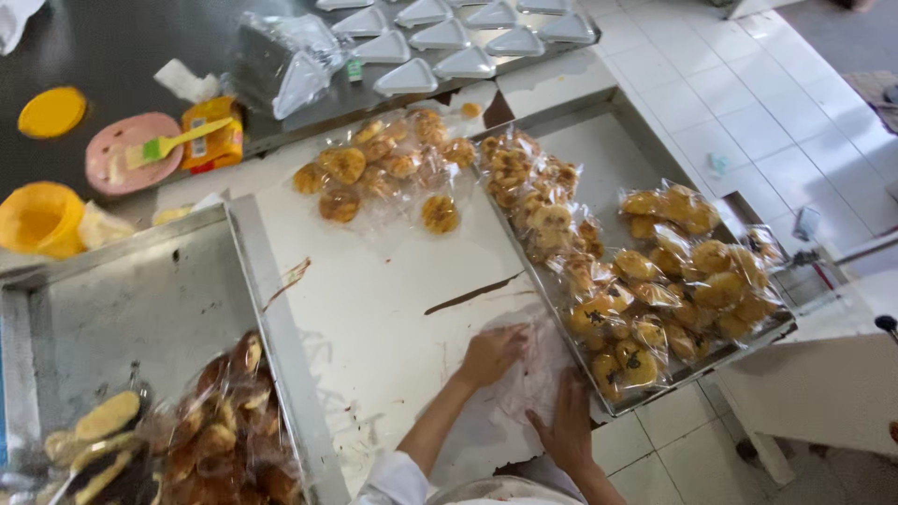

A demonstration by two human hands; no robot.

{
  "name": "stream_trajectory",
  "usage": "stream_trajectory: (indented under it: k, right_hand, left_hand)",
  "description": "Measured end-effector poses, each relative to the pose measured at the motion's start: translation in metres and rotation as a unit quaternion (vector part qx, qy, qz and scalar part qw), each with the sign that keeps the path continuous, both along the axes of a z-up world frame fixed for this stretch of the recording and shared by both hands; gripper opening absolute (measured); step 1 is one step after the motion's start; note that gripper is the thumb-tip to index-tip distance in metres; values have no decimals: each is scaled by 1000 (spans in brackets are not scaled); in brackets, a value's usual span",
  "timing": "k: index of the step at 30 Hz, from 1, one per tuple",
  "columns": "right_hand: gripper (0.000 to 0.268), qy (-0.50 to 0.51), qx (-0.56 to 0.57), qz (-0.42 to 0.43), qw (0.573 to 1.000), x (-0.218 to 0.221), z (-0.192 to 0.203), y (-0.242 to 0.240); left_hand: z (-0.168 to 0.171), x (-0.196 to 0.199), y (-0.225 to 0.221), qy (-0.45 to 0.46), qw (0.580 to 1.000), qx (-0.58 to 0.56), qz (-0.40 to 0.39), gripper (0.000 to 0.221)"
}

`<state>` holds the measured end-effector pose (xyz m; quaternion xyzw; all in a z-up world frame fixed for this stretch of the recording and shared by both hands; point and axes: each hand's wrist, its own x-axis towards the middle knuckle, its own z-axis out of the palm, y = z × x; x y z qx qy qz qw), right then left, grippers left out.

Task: The person places individual baked items into plastic bags and seals them, working across multiple trays of products.

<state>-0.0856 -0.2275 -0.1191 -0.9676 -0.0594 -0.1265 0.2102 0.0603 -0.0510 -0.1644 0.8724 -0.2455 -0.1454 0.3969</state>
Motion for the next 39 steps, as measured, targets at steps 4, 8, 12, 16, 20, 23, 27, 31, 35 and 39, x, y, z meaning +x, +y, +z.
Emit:
stream_trajectory:
  k: [4, 8, 12, 16, 20, 23, 27, 31, 35, 39]
  right_hand:
    - [95, 59, 81, -36, 994, 19, 7, 46]
    - [87, 62, 114, -4, 991, 51, 6, 89]
    - [80, 36, 102, -79, 991, 68, 2, 55]
    - [73, 7, 45, -23, 999, 110, 2, 25]
    - [67, 230, 35, -20, 972, 143, -26, 22]
    - [67, 141, 66, 66, 986, 121, -49, 25]
    - [93, 179, 204, 105, 957, 56, -35, 31]
    - [129, 22, 79, 122, 989, -4, 0, 49]
    - [130, 62, 39, 75, 994, 1, 5, 69]
    - [124, 78, 46, 77, 993, 49, 11, 93]
  left_hand:
    - [-15, 38, -1, -171, 976, -101, 93, 57]
    - [-14, 93, -27, -252, 968, 18, 1, 60]
    - [-12, 65, -28, -135, 982, -84, -99, 56]
    - [-1, 42, 21, -26, 995, -91, -37, 50]
    - [33, 37, 48, -132, 982, -111, 75, 46]
    - [35, 50, 35, -193, 972, -113, 70, 52]
    - [19, 72, -5, -241, 969, -48, -28, 60]
    - [-7, 51, 0, -94, 986, -16, -139, 64]
    - [-31, -2, 59, -11, 999, -4, 41, 63]
    - [-22, -18, 105, -203, 945, -76, 246, 60]
